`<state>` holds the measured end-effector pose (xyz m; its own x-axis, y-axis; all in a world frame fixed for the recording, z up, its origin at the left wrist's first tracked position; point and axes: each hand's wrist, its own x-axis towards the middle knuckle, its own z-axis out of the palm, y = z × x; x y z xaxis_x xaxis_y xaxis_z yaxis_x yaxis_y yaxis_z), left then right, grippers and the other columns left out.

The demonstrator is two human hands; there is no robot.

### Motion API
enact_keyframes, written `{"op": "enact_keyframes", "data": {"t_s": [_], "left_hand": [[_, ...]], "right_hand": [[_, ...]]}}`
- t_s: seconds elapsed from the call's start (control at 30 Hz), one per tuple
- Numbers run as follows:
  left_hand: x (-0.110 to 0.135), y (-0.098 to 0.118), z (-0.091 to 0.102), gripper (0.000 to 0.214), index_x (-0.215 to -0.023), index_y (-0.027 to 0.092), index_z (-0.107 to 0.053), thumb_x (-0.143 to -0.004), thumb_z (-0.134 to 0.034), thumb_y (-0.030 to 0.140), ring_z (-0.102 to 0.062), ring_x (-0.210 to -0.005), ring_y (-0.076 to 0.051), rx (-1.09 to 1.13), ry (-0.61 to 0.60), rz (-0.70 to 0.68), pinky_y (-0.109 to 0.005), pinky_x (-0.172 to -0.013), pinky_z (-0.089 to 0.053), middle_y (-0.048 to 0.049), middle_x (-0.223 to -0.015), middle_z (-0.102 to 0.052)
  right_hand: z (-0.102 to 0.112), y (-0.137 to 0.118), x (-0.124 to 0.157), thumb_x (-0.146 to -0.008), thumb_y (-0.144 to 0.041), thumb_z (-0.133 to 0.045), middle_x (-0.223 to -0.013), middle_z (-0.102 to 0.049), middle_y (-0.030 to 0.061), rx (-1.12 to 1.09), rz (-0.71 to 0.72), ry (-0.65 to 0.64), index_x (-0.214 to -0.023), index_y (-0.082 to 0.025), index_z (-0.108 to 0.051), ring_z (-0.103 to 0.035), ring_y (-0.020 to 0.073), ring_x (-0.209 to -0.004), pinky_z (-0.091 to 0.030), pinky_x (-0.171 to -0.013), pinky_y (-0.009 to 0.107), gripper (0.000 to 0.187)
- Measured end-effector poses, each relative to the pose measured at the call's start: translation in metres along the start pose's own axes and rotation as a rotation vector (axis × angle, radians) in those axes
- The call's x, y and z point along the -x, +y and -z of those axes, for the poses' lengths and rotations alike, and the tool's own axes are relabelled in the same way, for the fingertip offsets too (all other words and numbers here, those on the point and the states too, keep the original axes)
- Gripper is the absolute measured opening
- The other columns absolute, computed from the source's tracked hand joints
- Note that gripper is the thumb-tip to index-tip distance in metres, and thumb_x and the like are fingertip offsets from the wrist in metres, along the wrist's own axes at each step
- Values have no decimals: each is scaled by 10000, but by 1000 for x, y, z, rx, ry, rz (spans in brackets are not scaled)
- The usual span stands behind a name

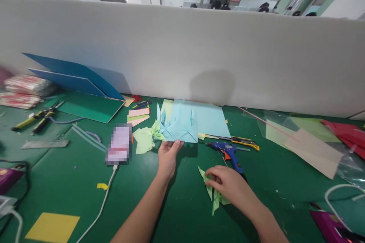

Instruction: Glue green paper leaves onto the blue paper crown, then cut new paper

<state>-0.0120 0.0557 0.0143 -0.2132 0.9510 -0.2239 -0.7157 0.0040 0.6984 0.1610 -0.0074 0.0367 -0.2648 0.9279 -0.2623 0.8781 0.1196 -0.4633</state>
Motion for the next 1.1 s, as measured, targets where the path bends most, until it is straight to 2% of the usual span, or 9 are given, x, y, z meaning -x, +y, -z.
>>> {"op": "enact_keyframes", "data": {"t_s": [0.17, 0.27, 0.43, 0.67, 0.8, 0.97, 1.03, 1.1], "left_hand": [[0, 1, 1, 366, -653, 173, -595, -425, -870, 253, -640, -672, -115, -5, -9, -5, -270, -723, -528, 37, -646, -668], [0, 0, 1, 365, -657, 176, -596, -431, -869, 263, -644, -692, -124, -9, -16, -11, -274, -731, -524, 38, -635, -663], [0, 0, 2, 363, -681, 173, -606, -447, -862, 281, -645, -684, -126, -23, -32, -7, -284, -734, -519, 20, -673, -688], [1, 0, 2, 358, -690, 174, -600, -458, -857, 267, -649, -679, -122, -27, -29, -18, -274, -726, -518, 19, -684, -693], [0, 1, 3, 353, -667, 174, -589, -457, -857, 268, -649, -686, -134, -35, -26, -15, -292, -743, -514, 14, -672, -687], [0, -1, 4, 340, -665, 170, -601, -466, -853, 280, -640, -657, -122, -37, -14, -18, -289, -740, -512, 22, -652, -683], [-1, -1, 3, 345, -671, 169, -604, -462, -855, 281, -641, -661, -119, -36, -14, -20, -281, -733, -514, 24, -656, -685], [0, -1, 2, 354, -678, 169, -607, -454, -858, 278, -644, -671, -118, -29, -17, -20, -273, -724, -518, 24, -666, -687]], "right_hand": [[-21, -17, -3, -745, -206, -669, -767, -636, 36, 235, -53, 109, -804, -199, -624, -597, 218, -744, -350, -583, 268, 75], [-30, -17, -5, -743, -100, -631, -842, -634, 39, 288, 11, 189, -834, -207, -618, -597, 210, -781, -365, -609, 265, 141], [-37, -12, -10, -787, -25, -522, -856, -637, 38, 273, 134, 207, -866, -212, -645, -586, 205, -800, -383, -645, 281, 238], [-19, -16, -13, -827, -18, -417, -810, -646, 41, 80, 319, 240, -805, -206, -649, -588, 186, -784, -444, -686, 289, 299], [-8, -17, -16, -825, -10, -391, -901, -641, 63, 75, 322, 201, -917, -208, -639, -591, 204, -849, -475, -715, 321, 331], [-7, -2, -23, -711, 116, -307, -1193, -581, 85, 164, 356, 164, -970, -206, -619, -534, 221, -1090, -456, -850, 359, 517], [-6, 0, -25, -706, 114, -318, -1188, -585, 80, 175, 337, 142, -989, -208, -604, -534, 218, -1082, -458, -830, 344, 516], [-6, -1, -27, -734, 83, -366, -1080, -623, 74, 183, 298, 110, -992, -201, -589, -561, 218, -997, -459, -780, 328, 443]]}}
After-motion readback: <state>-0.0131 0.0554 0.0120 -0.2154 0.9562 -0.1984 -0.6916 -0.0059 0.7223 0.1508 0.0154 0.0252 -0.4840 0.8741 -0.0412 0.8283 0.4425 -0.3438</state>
